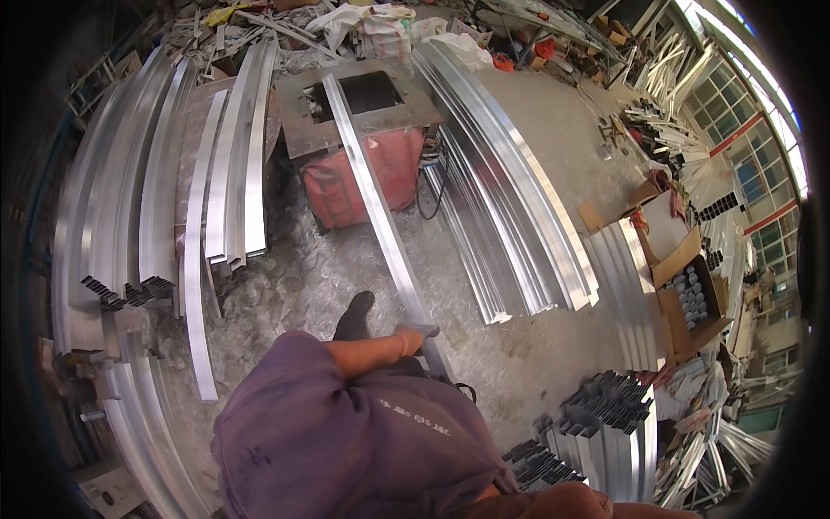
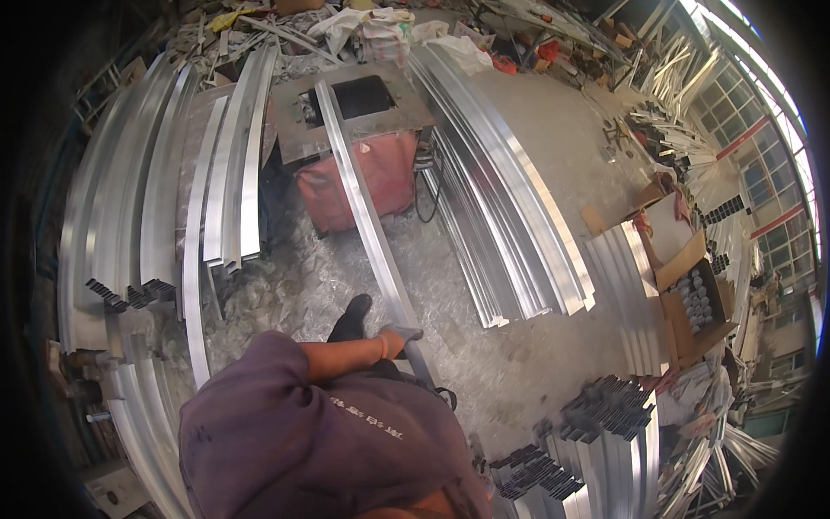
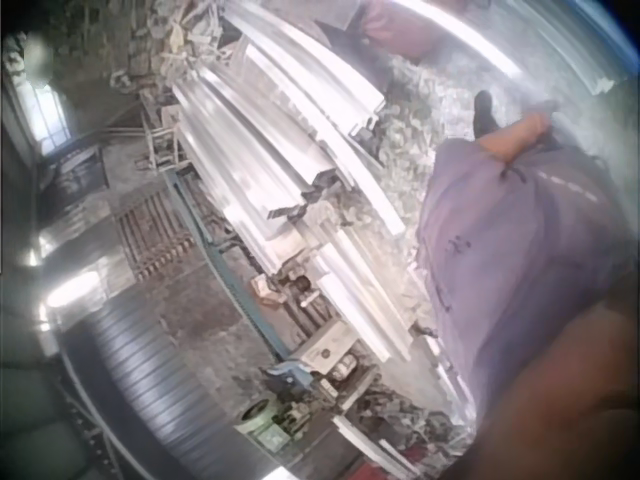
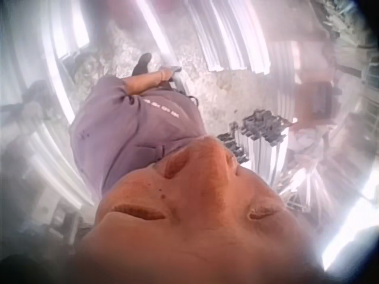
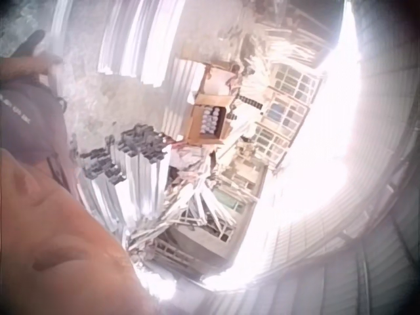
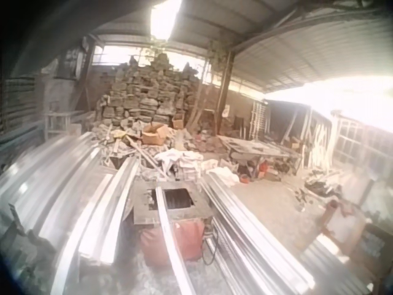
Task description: The person repeatedly picks up long silver metal profiles from a pile on the floor and places them onto a growing stack. The person handles the profiles one at a time, lifting and positioning them carefully.
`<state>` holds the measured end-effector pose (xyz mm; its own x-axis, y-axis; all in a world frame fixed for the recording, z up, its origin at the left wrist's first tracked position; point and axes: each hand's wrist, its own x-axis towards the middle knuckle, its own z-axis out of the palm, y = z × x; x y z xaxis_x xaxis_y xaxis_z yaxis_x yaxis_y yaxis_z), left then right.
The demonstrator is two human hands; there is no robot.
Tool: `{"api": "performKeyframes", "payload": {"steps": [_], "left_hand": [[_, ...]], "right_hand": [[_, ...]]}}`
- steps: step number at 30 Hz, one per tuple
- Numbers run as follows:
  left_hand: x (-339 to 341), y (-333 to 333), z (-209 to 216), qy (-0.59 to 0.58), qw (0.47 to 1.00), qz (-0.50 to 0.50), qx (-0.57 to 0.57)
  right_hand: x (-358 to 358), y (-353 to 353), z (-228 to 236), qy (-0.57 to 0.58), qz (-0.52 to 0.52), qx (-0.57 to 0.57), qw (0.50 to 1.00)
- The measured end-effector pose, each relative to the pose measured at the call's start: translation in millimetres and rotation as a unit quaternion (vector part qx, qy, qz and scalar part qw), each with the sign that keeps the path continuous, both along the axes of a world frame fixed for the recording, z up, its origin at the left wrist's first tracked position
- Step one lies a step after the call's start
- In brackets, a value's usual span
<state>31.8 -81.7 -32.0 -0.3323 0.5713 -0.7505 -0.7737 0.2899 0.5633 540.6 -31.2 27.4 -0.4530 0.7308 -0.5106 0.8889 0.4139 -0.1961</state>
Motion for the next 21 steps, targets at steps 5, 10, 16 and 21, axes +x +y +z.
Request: {"api": "performKeyframes", "payload": {"steps": [5,10,16,21], "left_hand": [[-87.9,18.2,1.7,0.124,0.984,0.122,-0.040],[-211.1,29.0,-18.7,0.042,0.958,0.278,0.053],[-319.7,48.5,45.7,0.085,0.951,0.289,0.075],[-337.4,-2.2,-11.7,0.165,0.947,0.271,0.050]], "right_hand": [[-101.4,3.9,58.5,0.078,-0.002,0.026,0.997],[-177.1,50.8,21.0,0.164,-0.058,-0.191,0.966],[-366.2,46.8,67.9,0.153,-0.126,-0.257,0.946],[-551.1,95.8,15.8,0.243,0.089,-0.167,0.952]]}}
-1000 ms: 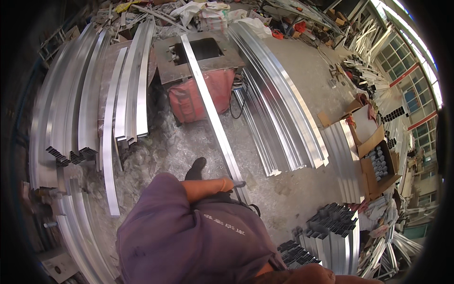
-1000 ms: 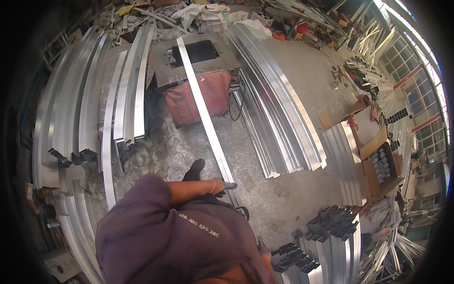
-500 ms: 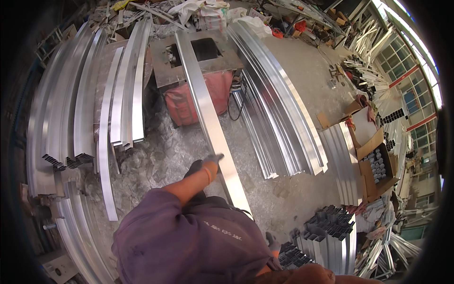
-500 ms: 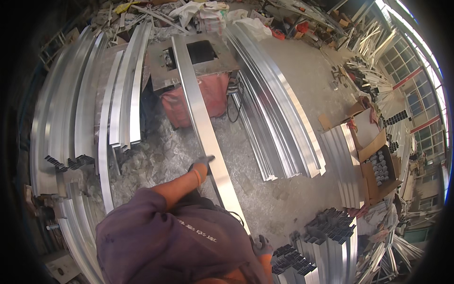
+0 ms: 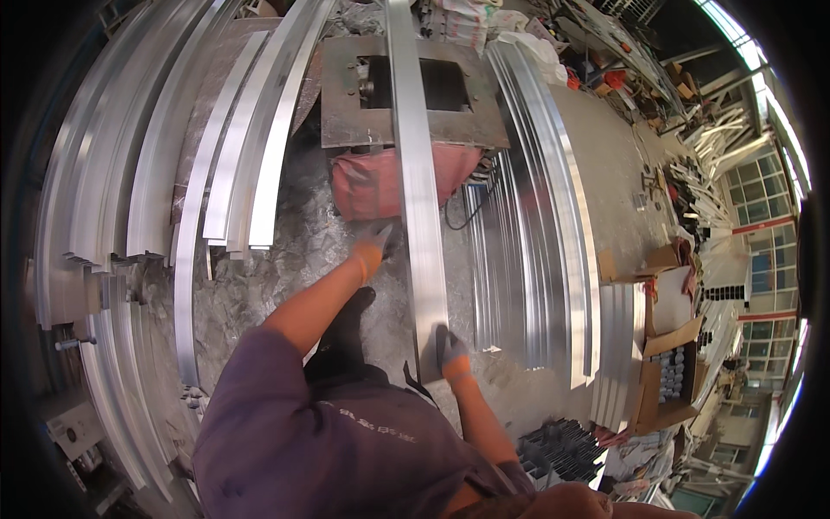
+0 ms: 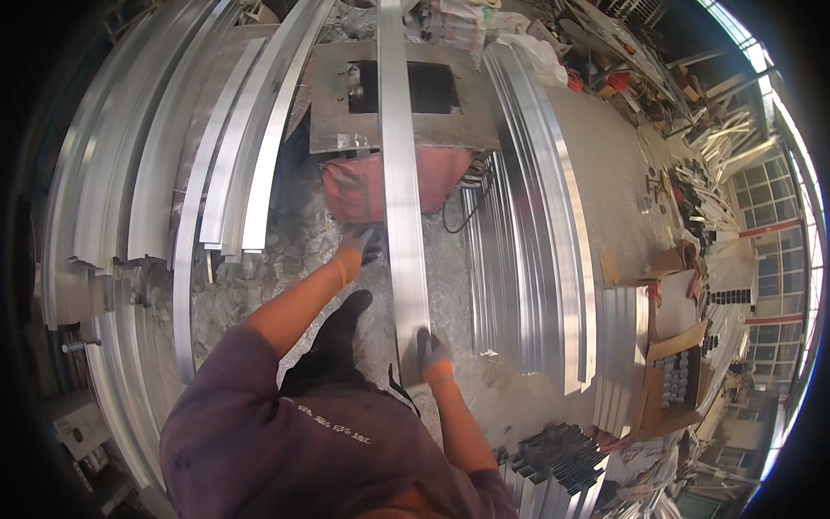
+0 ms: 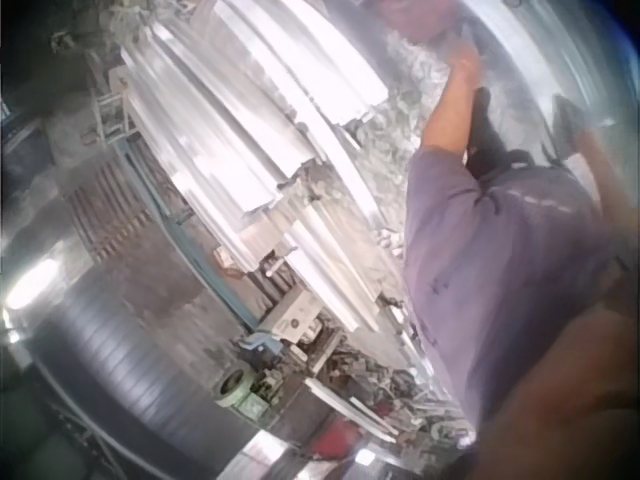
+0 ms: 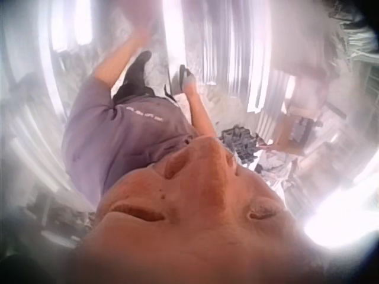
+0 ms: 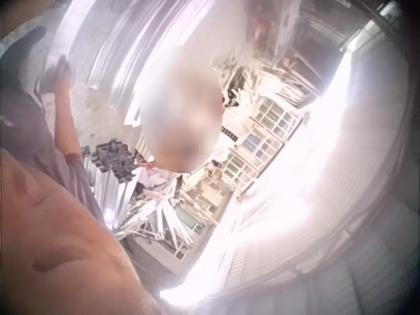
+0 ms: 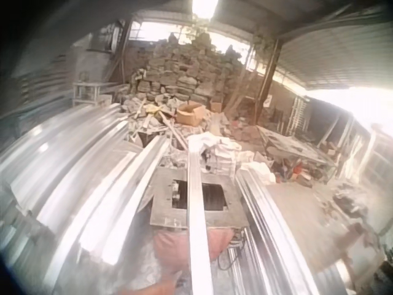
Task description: The person repeatedly picks up long silver metal profiles from a pile on the floor and places them onto a growing stack. The person handles the profiles one at a time, lifting and positioning them carefully.
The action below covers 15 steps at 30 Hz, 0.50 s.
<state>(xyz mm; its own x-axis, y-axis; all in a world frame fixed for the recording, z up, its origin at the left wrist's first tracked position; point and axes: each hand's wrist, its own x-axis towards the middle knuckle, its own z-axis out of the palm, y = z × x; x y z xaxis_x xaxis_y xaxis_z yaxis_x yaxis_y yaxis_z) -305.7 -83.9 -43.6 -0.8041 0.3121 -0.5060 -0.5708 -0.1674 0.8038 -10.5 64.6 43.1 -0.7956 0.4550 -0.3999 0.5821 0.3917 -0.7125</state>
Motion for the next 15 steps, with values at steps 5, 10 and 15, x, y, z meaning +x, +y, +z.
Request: {"api": "performKeyframes", "payload": {"steps": [5,10,15], "left_hand": [[86.3,-123.3,-66.0,0.457,0.747,-0.223,-0.429],[161.7,-205.9,-88.3,-0.280,0.953,0.058,-0.099],[146.5,-203.3,-64.5,-0.277,0.950,0.093,-0.110]], "right_hand": [[-230.2,34.6,-3.9,-0.013,0.012,0.041,0.999],[-389.2,70.6,-6.3,0.047,0.274,0.325,0.904],[-440.5,77.9,-15.6,0.016,0.306,0.408,0.860]]}}
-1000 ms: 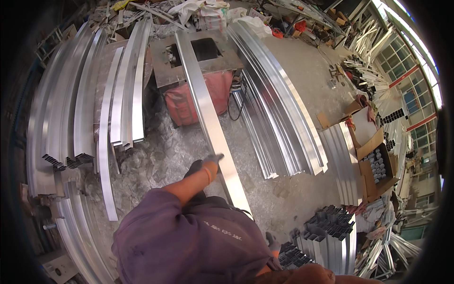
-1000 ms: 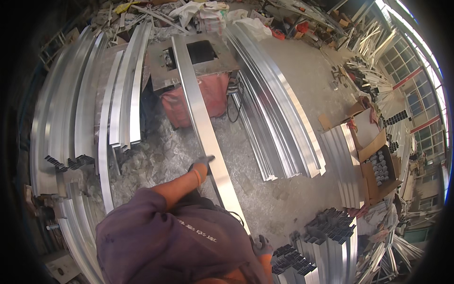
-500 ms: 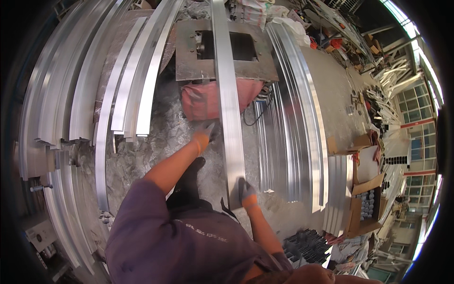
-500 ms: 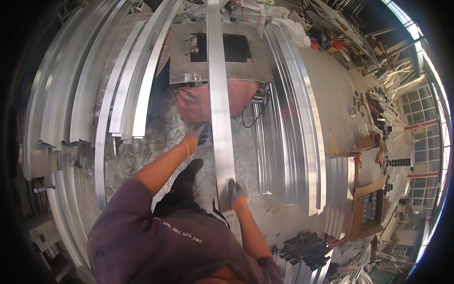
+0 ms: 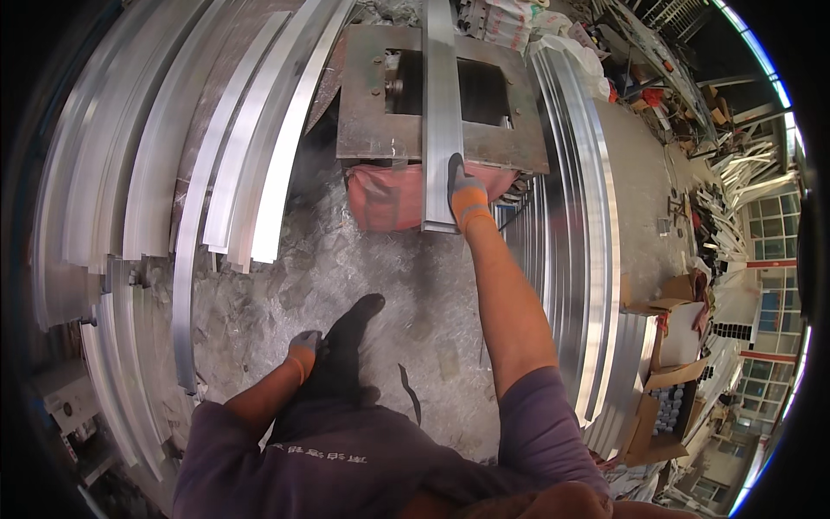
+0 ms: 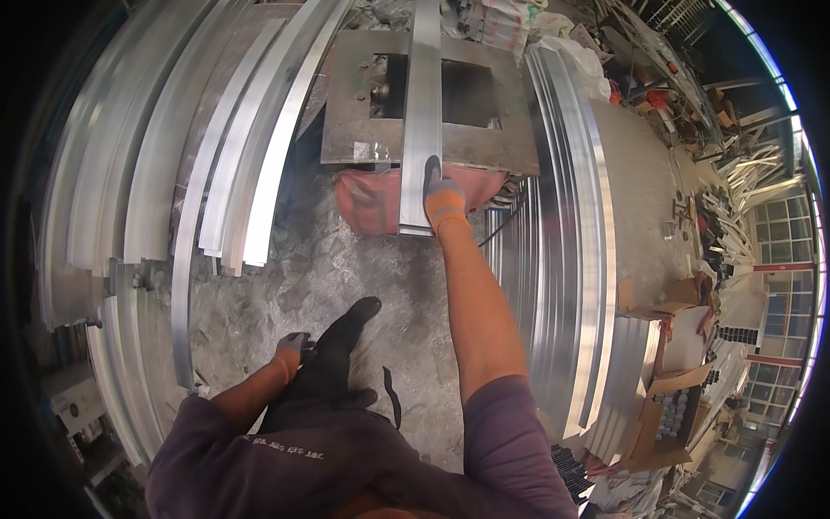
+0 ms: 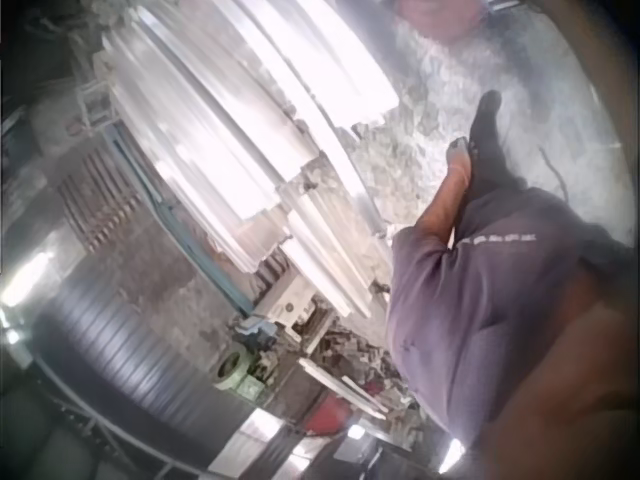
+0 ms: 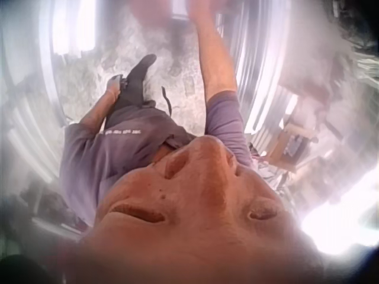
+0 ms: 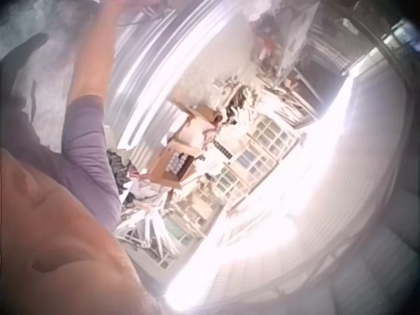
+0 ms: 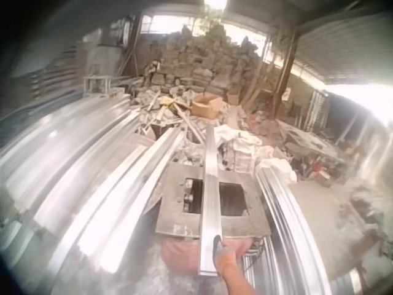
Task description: The person repeatedly picks up long silver metal profiles from a pile on the floor and places them onto a growing stack. The person handles the profiles one at a time, lifting and positioning them carefully.
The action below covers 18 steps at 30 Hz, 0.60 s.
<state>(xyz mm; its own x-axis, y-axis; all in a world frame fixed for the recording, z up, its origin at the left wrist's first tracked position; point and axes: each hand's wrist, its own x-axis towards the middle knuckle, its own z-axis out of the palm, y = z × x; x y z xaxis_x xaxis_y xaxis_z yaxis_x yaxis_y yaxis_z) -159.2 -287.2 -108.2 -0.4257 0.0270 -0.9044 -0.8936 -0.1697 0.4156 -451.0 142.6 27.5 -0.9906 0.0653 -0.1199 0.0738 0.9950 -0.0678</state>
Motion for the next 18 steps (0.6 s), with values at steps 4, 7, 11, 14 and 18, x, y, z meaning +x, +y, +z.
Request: {"api": "performKeyframes", "payload": {"steps": [4,7,11,14,18], "left_hand": [[-57.3,52.3,7.7,0.079,0.996,-0.004,0.036],[-107.7,103.4,2.8,0.180,0.978,-0.054,0.086],[-168.5,180.3,58.8,0.176,0.978,-0.073,0.084],[-198.9,228.4,91.9,0.220,0.965,-0.123,0.070],[-209.7,280.2,114.9,0.214,0.965,-0.146,-0.031]], "right_hand": [[57.2,-21.0,-8.6,0.042,-0.093,-0.147,0.984],[157.2,-22.7,-46.7,0.030,-0.174,-0.272,0.946],[324.7,-45.6,-59.0,-0.025,-0.331,-0.388,0.860],[476.4,-48.1,-82.1,0.011,-0.331,-0.421,0.844],[633.5,-72.6,-53.0,-0.009,-0.359,-0.423,0.832]]}}
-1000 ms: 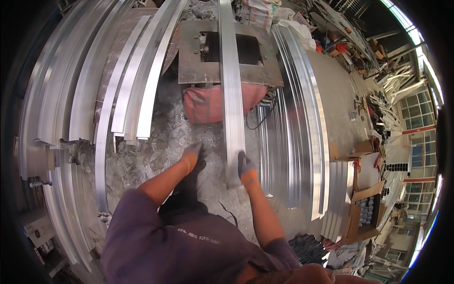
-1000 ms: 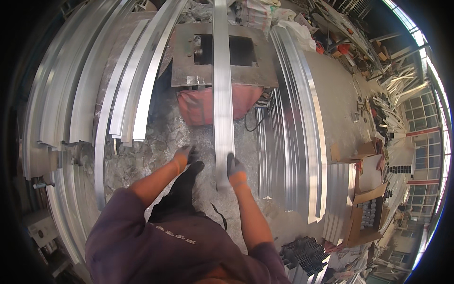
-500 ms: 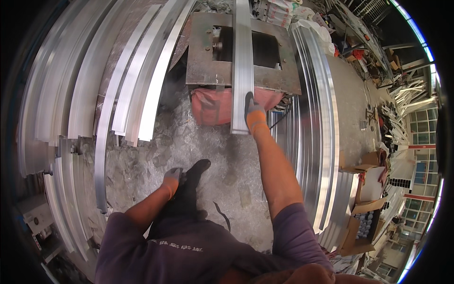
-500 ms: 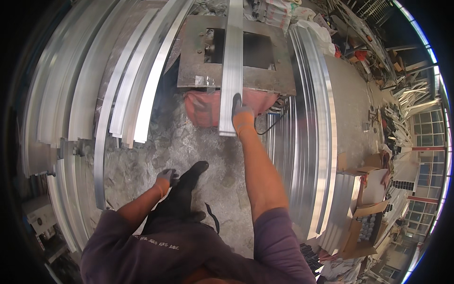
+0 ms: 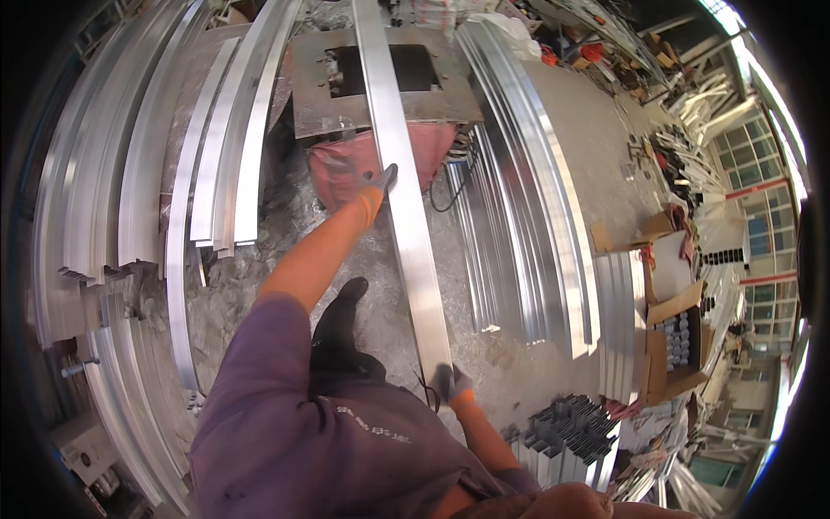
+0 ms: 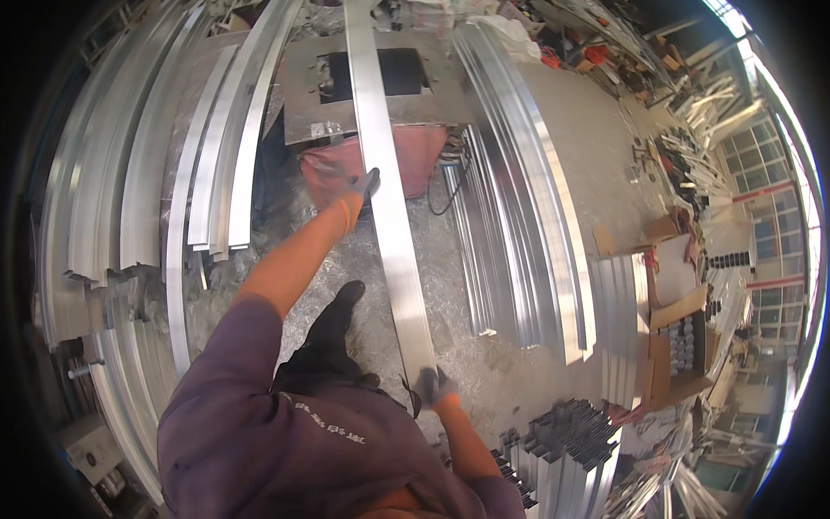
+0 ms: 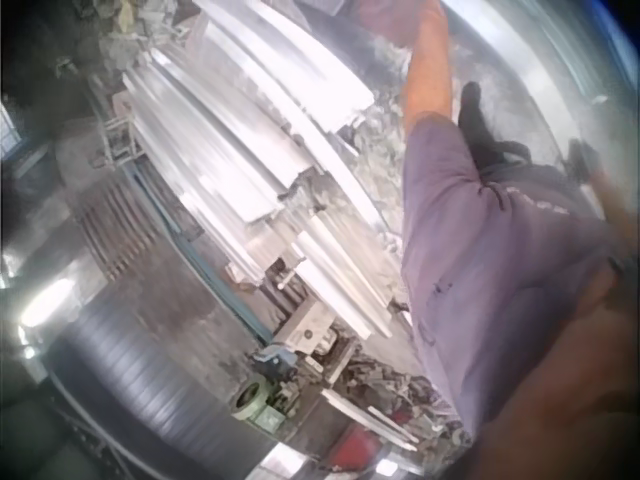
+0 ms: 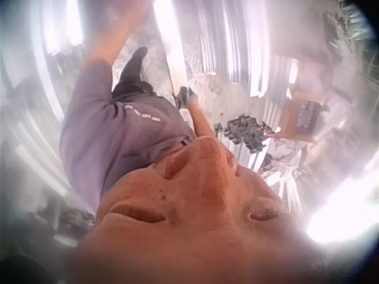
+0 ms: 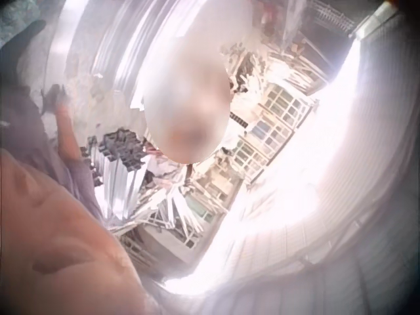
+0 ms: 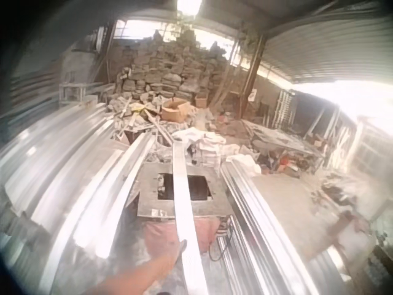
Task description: The person repeatedly picks up long silver metal profiles from a pile on the floor and places them onto a growing stack. The person handles the profiles one at a time, lifting and positioning them carefully.
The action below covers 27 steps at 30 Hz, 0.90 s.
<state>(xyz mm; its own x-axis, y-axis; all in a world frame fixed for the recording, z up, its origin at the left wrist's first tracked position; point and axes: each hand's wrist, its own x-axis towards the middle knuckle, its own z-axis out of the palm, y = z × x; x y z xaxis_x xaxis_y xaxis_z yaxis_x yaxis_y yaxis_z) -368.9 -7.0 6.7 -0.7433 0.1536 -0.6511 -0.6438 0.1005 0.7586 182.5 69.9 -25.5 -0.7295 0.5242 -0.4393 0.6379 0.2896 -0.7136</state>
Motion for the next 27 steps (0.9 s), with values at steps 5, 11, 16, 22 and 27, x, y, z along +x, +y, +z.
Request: {"api": "performKeyframes", "payload": {"steps": [5,11,16,22,27], "left_hand": [[71.5,-1.7,-2.3,0.135,0.969,-0.180,-0.105],[209.2,-42.9,8.7,0.106,0.958,-0.212,-0.162],[307.5,-40.7,0.0,0.065,0.968,-0.244,0.004],[377.8,-61.6,-18.8,-0.046,0.966,-0.254,0.034],[385.1,-61.6,-49.3,-0.097,0.952,-0.258,0.137]], "right_hand": [[125.4,-42.6,45.9,-0.085,-0.093,-0.075,0.989],[302.3,-25.3,-8.9,-0.217,-0.122,-0.043,0.968],[470.9,-40.8,-42.5,-0.242,-0.143,-0.044,0.959],[490.8,-60.8,6.8,-0.281,-0.067,0.089,0.953],[510.5,-95.5,4.5,-0.233,-0.193,0.075,0.950]]}}
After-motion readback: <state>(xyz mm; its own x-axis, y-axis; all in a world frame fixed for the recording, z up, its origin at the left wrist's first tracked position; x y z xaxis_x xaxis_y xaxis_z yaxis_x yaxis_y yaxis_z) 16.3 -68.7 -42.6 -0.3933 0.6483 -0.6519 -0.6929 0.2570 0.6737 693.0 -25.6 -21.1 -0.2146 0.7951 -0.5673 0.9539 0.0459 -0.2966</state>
